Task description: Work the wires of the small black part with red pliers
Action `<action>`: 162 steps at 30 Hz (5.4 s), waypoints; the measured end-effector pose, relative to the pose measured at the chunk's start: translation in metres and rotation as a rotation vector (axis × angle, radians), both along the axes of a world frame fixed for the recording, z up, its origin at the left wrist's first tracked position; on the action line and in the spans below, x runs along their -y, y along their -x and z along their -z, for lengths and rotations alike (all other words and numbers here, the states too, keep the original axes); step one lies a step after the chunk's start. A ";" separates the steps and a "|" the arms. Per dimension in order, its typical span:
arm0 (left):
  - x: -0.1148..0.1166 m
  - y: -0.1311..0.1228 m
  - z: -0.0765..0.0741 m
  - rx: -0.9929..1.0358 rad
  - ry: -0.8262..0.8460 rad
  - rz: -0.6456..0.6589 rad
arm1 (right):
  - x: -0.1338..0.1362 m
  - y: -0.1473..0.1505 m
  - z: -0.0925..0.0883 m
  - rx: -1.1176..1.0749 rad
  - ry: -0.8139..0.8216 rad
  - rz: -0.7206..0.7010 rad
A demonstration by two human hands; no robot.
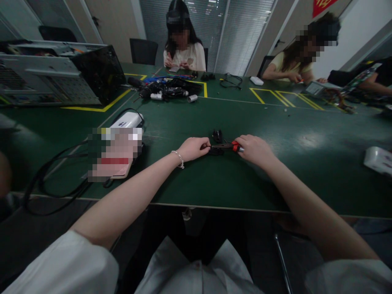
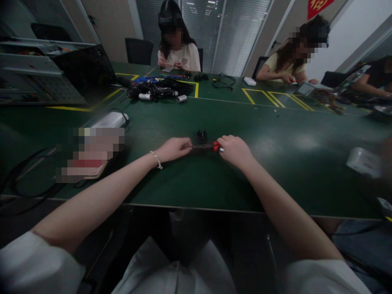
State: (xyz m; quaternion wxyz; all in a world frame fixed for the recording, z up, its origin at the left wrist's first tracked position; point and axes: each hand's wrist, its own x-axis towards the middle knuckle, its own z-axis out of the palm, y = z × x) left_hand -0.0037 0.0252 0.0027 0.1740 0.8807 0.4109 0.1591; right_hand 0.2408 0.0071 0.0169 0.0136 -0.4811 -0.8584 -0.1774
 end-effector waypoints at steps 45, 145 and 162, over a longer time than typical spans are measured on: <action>-0.001 0.000 0.001 -0.002 -0.012 0.008 | 0.005 0.001 -0.004 0.072 -0.066 0.004; -0.001 0.001 0.002 0.013 0.009 0.000 | 0.006 0.003 0.001 0.021 -0.065 0.044; -0.003 0.001 0.003 0.016 -0.012 0.001 | 0.007 0.006 0.001 0.040 -0.038 0.101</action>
